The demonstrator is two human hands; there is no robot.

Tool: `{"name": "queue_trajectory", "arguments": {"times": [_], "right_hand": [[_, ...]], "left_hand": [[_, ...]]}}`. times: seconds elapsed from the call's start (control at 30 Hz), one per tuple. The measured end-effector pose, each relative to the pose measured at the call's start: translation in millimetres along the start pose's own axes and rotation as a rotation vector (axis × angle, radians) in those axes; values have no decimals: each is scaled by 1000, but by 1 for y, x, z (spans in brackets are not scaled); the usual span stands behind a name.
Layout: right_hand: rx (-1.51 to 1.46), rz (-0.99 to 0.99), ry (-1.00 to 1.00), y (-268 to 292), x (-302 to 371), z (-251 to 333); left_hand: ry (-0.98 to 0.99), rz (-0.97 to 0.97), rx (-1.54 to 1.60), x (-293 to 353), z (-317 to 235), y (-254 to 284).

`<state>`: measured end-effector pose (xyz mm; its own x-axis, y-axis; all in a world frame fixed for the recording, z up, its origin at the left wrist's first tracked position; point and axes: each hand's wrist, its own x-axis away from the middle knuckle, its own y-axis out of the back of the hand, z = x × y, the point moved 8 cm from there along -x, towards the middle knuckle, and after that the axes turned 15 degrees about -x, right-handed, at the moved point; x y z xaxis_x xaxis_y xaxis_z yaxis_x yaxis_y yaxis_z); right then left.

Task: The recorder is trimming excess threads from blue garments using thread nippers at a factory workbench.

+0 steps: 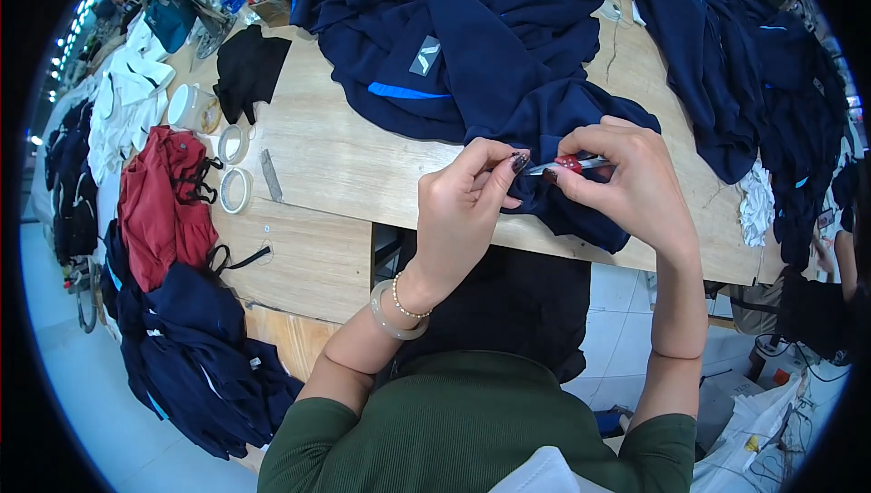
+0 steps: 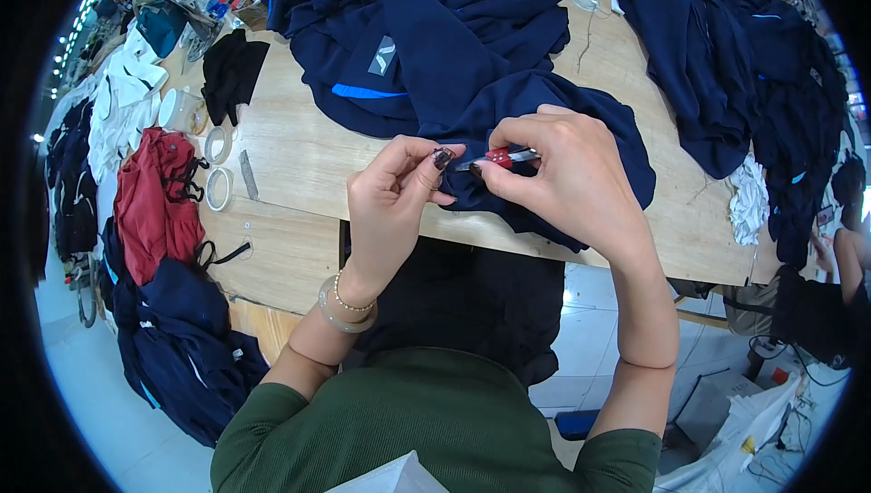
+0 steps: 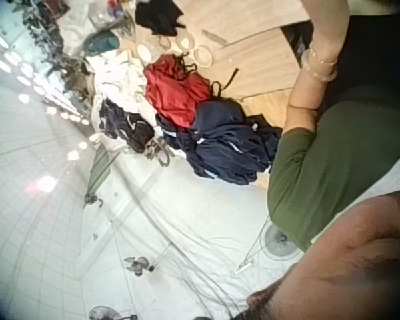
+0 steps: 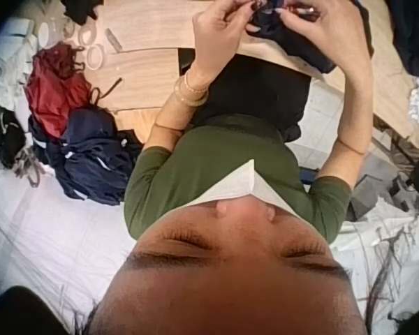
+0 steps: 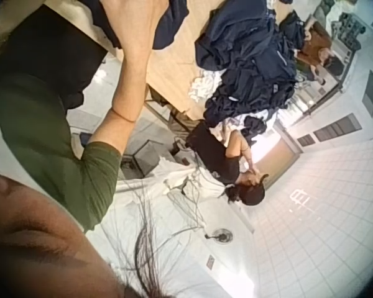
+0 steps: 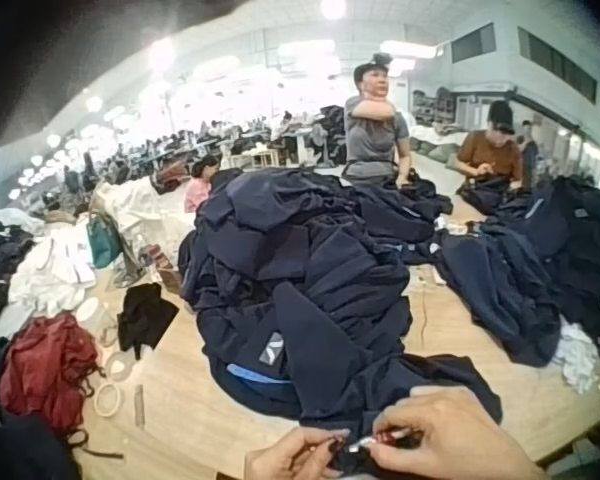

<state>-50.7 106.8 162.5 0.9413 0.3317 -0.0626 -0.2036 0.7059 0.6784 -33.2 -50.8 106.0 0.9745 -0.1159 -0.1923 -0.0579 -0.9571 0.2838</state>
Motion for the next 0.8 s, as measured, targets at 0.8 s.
{"name": "queue_trajectory", "arguments": {"times": [0.8], "right_hand": [[-31, -2, 3, -4, 3, -4]], "left_hand": [[5, 44, 69, 0, 4, -4]]}}
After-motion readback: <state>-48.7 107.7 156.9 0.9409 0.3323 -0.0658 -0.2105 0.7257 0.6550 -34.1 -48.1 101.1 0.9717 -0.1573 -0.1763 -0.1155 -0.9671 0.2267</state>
